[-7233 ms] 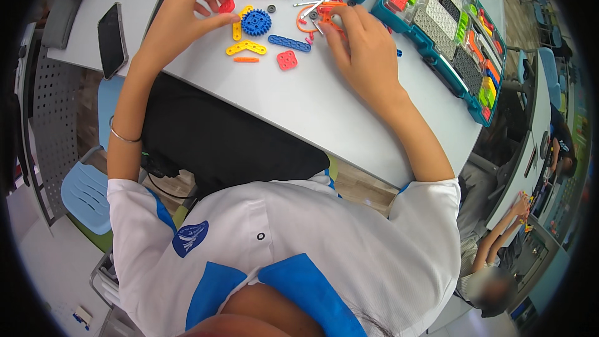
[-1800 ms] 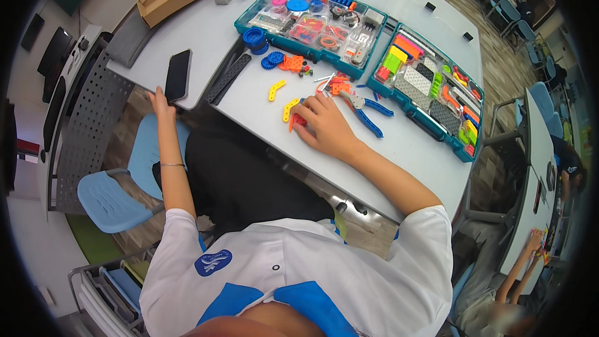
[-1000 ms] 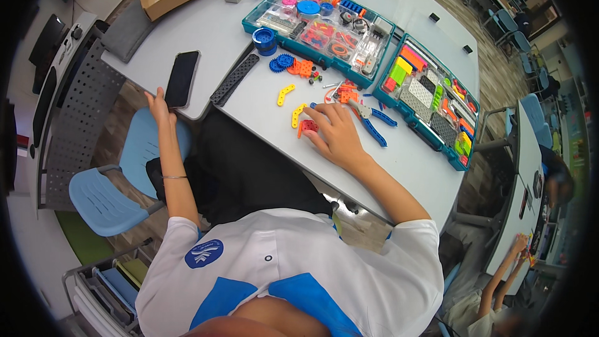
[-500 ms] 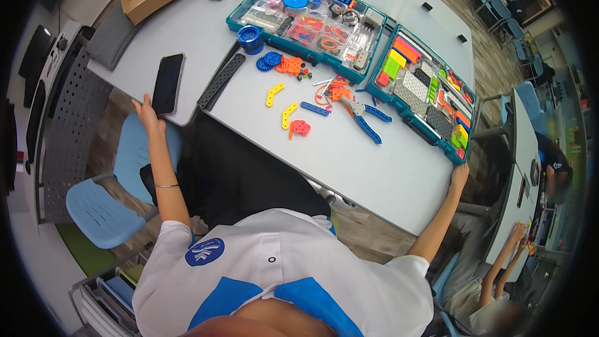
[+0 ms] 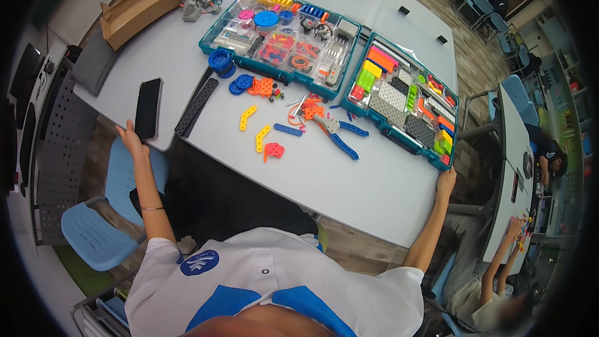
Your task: The person assembles colorful plastic mechanical parts on a white table. They use pliers to cut and join pieces, then connect gears and connectors by hand, organizing components from a kit box.
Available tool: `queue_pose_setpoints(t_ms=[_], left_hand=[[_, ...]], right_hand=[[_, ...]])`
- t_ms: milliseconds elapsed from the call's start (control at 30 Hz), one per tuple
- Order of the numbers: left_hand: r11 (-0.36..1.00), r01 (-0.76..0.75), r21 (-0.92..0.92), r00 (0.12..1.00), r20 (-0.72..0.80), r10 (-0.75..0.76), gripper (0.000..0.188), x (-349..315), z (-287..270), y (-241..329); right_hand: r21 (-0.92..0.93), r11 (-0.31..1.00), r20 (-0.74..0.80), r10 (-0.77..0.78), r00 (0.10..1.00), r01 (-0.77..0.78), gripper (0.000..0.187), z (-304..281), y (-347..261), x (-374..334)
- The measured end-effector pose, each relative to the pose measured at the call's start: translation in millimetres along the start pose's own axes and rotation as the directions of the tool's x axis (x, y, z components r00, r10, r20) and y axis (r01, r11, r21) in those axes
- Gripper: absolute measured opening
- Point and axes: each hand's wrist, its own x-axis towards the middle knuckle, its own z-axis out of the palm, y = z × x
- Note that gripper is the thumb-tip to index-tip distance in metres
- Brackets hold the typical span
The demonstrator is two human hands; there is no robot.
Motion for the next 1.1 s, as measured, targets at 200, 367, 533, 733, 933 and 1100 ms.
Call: queue_pose_setpoints(t_ms=[200,367,533,733,933,1100], left_hand=[[0.999,-0.023,0.024,1.000,0.001,0.023,0.080,7,5,-11],[0.999,0.026,-0.023,0.999,0.026,-0.026,0.081,-5,-4,-4],[0.960,0.213,-0.184,0.969,0.169,-0.183,0.094,-3,-36,-6],[0.881,0.357,-0.312,0.934,0.109,-0.340,0.089,-76,-49,-44],[0.832,0.485,-0.271,0.813,0.489,-0.315,0.040,-119,2,-12],[0.914,0.400,-0.062,0.817,0.476,-0.326,0.039,-117,1,-18]], right_hand=[[-0.010,0.993,-0.004,-0.115,0.993,0.115,0.045,-3,1,7],[-0.038,0.995,-0.013,-0.095,0.995,0.095,0.040,3,-25,-2],[0.101,0.992,0.097,0.072,0.993,-0.081,0.043,-9,-4,16],[0.352,0.906,0.259,0.148,0.954,-0.236,0.044,-7,0,42],[0.383,0.850,0.315,0.249,0.916,-0.362,0.047,-14,2,51],[0.450,0.813,0.284,0.262,0.922,-0.370,0.049,0,-10,41]])
